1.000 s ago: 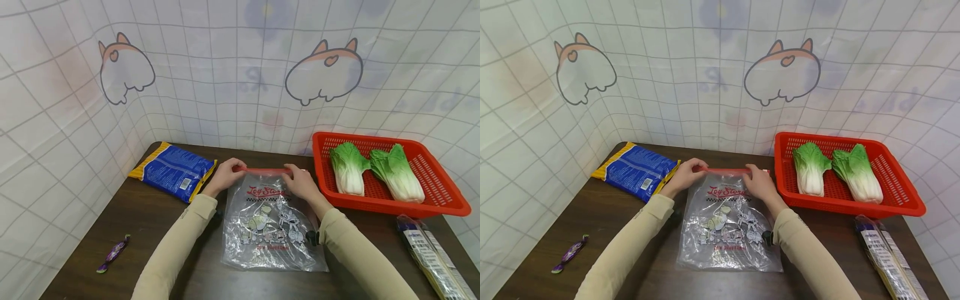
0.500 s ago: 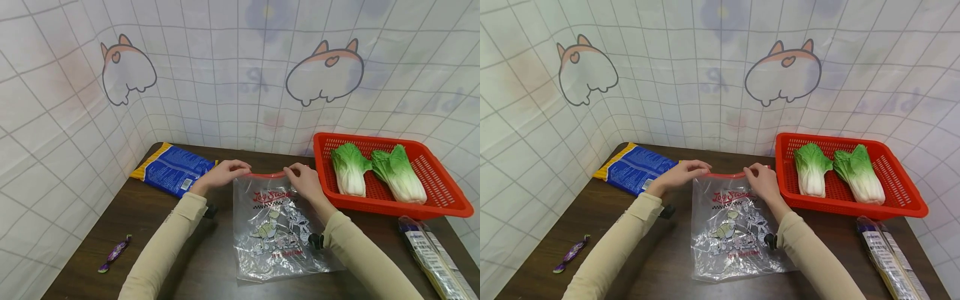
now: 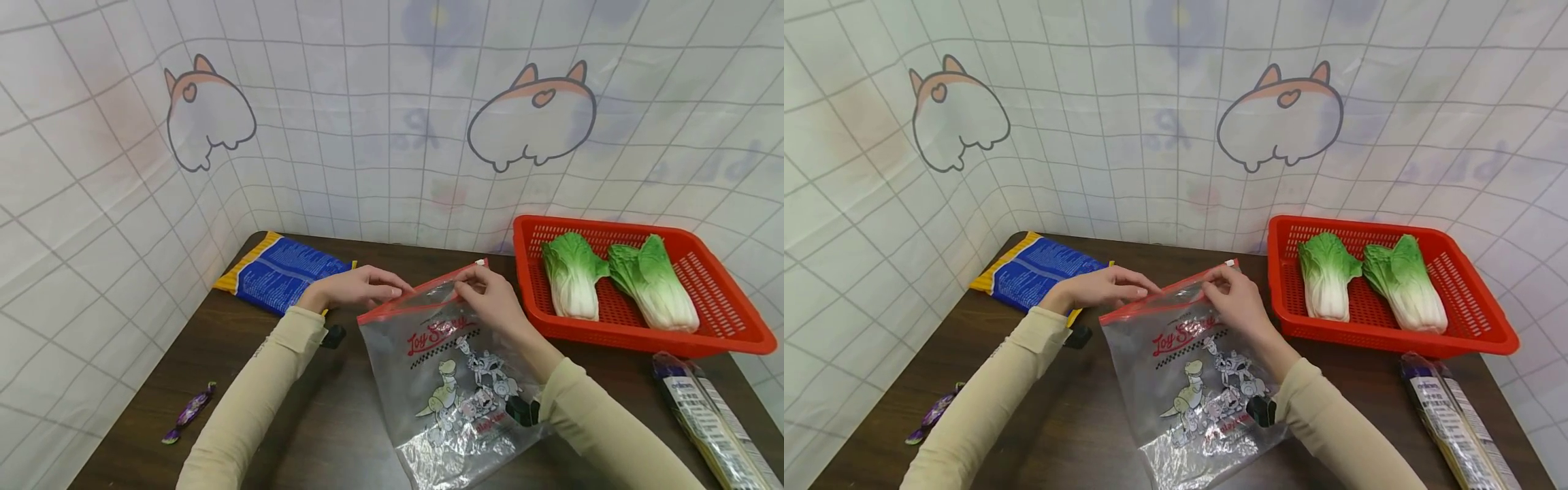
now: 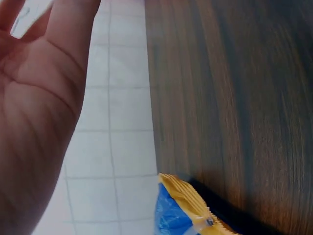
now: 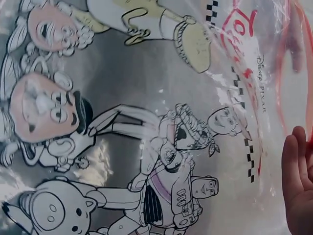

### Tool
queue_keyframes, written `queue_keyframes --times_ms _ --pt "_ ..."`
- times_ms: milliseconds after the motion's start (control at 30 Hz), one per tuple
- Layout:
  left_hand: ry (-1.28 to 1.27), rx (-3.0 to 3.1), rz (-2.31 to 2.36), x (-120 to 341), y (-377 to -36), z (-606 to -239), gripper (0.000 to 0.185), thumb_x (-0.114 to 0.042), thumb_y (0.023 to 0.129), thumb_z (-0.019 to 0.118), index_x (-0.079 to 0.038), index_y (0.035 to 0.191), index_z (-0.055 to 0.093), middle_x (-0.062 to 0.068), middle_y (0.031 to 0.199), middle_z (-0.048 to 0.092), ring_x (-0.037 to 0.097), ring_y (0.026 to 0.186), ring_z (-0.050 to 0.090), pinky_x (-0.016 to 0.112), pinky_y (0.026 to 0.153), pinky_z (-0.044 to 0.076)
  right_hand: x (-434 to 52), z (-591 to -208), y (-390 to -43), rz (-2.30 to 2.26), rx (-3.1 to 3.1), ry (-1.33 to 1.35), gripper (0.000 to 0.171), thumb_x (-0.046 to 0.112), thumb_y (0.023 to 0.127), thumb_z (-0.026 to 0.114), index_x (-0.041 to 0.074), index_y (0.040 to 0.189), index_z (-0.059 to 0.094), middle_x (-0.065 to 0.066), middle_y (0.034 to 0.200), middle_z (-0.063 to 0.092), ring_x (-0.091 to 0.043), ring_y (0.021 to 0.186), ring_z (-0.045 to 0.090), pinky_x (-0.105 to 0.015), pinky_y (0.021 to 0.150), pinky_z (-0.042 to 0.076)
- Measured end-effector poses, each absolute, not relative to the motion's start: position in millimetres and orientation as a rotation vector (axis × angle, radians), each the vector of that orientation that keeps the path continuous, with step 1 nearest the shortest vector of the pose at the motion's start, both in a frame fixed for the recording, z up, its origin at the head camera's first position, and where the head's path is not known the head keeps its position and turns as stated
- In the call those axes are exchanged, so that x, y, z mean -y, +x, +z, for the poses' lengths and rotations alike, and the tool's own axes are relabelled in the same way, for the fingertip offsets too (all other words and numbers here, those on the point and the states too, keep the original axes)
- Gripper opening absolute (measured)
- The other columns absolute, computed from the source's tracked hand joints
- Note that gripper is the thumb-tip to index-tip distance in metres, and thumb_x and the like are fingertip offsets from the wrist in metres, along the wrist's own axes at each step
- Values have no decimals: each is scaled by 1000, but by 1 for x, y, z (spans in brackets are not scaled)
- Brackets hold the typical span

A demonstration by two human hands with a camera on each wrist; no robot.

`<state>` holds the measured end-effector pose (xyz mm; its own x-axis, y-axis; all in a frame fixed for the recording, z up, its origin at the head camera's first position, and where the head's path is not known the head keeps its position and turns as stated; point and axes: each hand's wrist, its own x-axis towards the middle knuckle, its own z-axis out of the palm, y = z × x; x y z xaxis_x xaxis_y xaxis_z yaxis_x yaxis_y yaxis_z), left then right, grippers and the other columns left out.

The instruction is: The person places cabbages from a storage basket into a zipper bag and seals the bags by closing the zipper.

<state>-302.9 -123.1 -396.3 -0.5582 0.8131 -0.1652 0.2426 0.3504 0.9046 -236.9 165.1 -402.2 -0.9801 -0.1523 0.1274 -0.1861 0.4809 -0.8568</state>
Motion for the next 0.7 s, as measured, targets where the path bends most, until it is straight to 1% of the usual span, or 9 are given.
queue_keyframes --times_ms 100,200,267,333,400,500,567,633,700 --pt "1006 -2007 1097 119 -297 -394 34 -26 100 55 -16 132 63 3 127 62 20 99 62 41 77 55 -164 -396 -231 1587 2655 372 22 22 98 60 5 112 65 -9 96 68 -20 84 69 -35 73 53" --pt "1083 -2040 1102 116 -294 -391 34 -20 99 55 -13 131 64 4 124 63 18 96 60 38 78 53 -165 -387 -226 1563 2629 416 21 22 98 60 6 111 65 -8 98 67 -20 84 67 -35 72 52" --pt "1112 -2088 1140 115 -292 -388 33 -16 99 54 -14 130 65 2 122 65 17 92 59 34 76 50 -166 -380 -223 1499 2619 441 20 22 99 59 8 111 65 -6 99 66 -19 84 66 -35 70 52" --pt "1124 -2132 1182 113 -291 -383 34 -13 99 52 -16 129 66 0 119 65 16 84 56 31 74 47 -166 -373 -221 1393 2646 471 20 26 99 59 11 111 66 -4 96 66 -17 82 64 -34 69 51" --pt "1136 -2188 1183 111 -289 -375 35 -13 98 50 -19 129 66 -2 116 65 15 70 52 30 67 43 -165 -365 -219 1287 2688 516 21 30 99 58 14 111 67 -1 93 66 -16 79 62 -34 68 50" --pt "1171 -2284 1140 106 -287 -360 36 -12 98 49 -20 128 66 -4 109 66 15 54 39 29 59 38 -161 -352 -215 1188 2735 582 24 35 99 58 16 109 69 1 87 66 -16 74 58 -35 66 48" --pt "1174 -2381 1108 104 -285 -346 37 -11 97 48 -22 128 66 -4 100 69 14 48 37 29 53 35 -159 -344 -212 1169 2711 608 24 35 98 59 16 106 70 2 83 66 -15 71 58 -35 64 48" --pt "1181 -2510 1093 103 -284 -329 39 -10 97 46 -21 127 67 -2 87 68 14 45 35 29 50 33 -157 -336 -208 1168 2633 628 20 32 98 61 15 104 71 3 81 67 -12 69 60 -33 63 48" --pt "1212 -2659 1116 102 -281 -310 40 -8 96 44 -19 127 68 0 88 70 12 46 35 28 47 30 -156 -330 -206 1158 2520 668 16 26 96 64 14 103 71 4 81 68 -9 70 62 -29 63 50"
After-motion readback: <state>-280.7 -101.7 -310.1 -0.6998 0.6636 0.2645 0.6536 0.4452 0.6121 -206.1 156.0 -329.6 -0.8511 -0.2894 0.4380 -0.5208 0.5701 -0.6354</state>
